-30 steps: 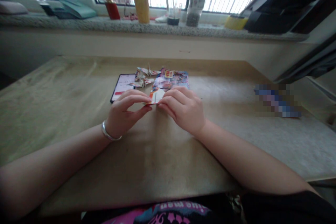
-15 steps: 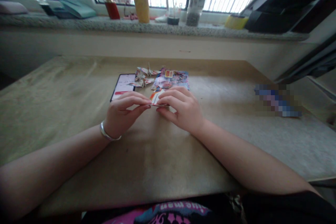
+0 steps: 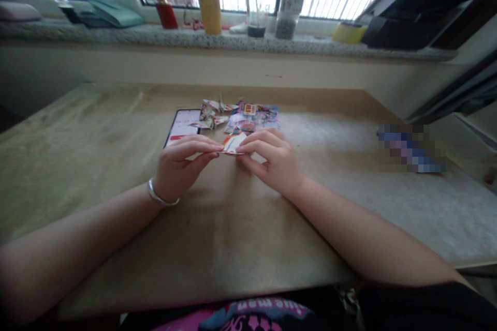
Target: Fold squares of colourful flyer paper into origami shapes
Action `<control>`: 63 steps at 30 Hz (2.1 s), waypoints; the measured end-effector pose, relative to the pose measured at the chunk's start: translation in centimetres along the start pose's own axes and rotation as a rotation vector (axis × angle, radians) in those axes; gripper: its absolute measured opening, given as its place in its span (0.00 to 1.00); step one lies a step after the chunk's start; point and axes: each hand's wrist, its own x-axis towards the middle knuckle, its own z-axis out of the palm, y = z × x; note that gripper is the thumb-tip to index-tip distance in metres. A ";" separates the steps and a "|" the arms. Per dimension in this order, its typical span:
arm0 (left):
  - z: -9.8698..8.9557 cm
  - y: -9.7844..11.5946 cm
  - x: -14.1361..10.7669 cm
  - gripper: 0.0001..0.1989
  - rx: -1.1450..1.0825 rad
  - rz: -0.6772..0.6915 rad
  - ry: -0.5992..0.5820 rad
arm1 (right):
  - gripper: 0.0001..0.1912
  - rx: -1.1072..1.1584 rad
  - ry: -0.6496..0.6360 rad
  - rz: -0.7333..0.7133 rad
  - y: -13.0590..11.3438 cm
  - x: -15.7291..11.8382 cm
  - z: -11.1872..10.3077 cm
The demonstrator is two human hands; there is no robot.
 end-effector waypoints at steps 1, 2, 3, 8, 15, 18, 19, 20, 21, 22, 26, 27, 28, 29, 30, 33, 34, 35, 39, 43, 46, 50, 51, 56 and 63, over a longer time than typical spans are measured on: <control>0.0 0.0 0.0 0.03 -0.002 0.004 -0.002 | 0.03 -0.004 0.017 0.016 0.0 0.0 0.0; 0.0 -0.1 0.0 0.03 -0.004 0.007 -0.006 | 0.02 -0.008 0.029 0.029 -0.1 0.0 0.1; 0.0 -0.1 0.0 0.03 -0.004 0.011 -0.010 | 0.02 -0.011 0.034 0.037 -0.1 0.0 0.1; -0.1 -0.1 -0.1 0.04 0.023 0.026 -0.024 | 0.02 -0.015 0.030 0.056 -0.5 -0.1 0.2; 0.1 0.4 0.1 0.04 0.038 -0.008 -0.020 | 0.02 -0.037 0.020 0.063 -0.8 -0.2 0.2; 0.2 0.4 0.1 0.04 0.021 -0.029 -0.006 | 0.02 -0.041 0.024 0.058 -0.8 -0.2 0.2; 0.2 0.4 0.1 0.04 0.009 -0.043 0.002 | 0.02 -0.043 0.027 0.056 -0.8 -0.2 0.3; 0.3 0.4 0.1 0.04 -0.004 -0.056 0.008 | 0.03 -0.045 0.028 0.053 -0.8 -0.2 0.3; 0.3 0.4 0.1 0.04 -0.016 -0.064 0.012 | 0.03 -0.046 0.030 0.050 -0.8 -0.2 0.3; 0.3 0.3 0.1 0.04 -0.027 -0.066 0.012 | 0.03 -0.045 0.032 0.047 -0.8 -0.1 0.3; 0.3 0.3 0.0 0.02 -0.057 -0.054 0.014 | 0.02 -0.027 0.034 0.046 -0.9 -0.1 0.4; 0.3 0.2 0.0 0.02 -0.063 -0.056 0.016 | 0.02 -0.022 0.034 0.046 -0.8 -0.1 0.4; 0.3 0.2 0.0 0.02 -0.065 -0.059 0.017 | 0.02 -0.018 0.031 0.048 -0.8 -0.1 0.4; 0.3 0.1 0.0 0.02 -0.067 -0.060 0.018 | 0.01 -0.014 0.028 0.049 -0.8 -0.1 0.3; 0.3 0.0 0.0 0.03 -0.068 -0.060 0.022 | 0.01 -0.011 0.023 0.052 -0.8 -0.1 0.3; 0.3 -0.3 -0.2 0.02 -0.073 -0.053 0.030 | 0.02 -0.008 0.016 0.058 -0.6 -0.2 0.2; 0.3 -0.4 -0.2 0.01 -0.074 -0.045 0.031 | 0.02 -0.010 0.020 0.056 -0.6 -0.3 0.2; 0.3 -0.5 -0.2 0.01 -0.071 -0.033 0.030 | 0.02 -0.016 0.028 0.055 -0.5 -0.3 0.2; 0.2 -0.5 -0.1 0.01 -0.002 0.020 0.010 | 0.02 -0.056 0.041 0.034 -0.4 -0.3 0.3; 0.0 -0.1 0.2 0.03 0.120 0.093 -0.070 | 0.02 -0.091 0.008 0.002 -0.7 -0.3 0.4; 0.0 0.0 0.3 0.03 0.142 0.113 -0.066 | 0.02 -0.085 -0.007 0.002 -0.9 -0.3 0.5; 0.0 -0.2 0.2 0.02 0.145 0.105 -0.055 | 0.03 -0.025 -0.019 0.040 -0.9 -0.2 0.4; 0.0 -0.3 0.2 0.02 0.151 0.107 -0.050 | 0.03 -0.004 -0.022 0.046 -0.9 -0.2 0.4; 0.2 -0.5 0.1 0.02 0.142 0.110 -0.040 | 0.04 0.041 -0.007 0.047 -0.7 -0.1 0.5; 0.2 -0.1 0.2 0.04 0.213 0.131 -0.086 | 0.05 -0.005 0.004 -0.008 -0.9 -0.2 0.7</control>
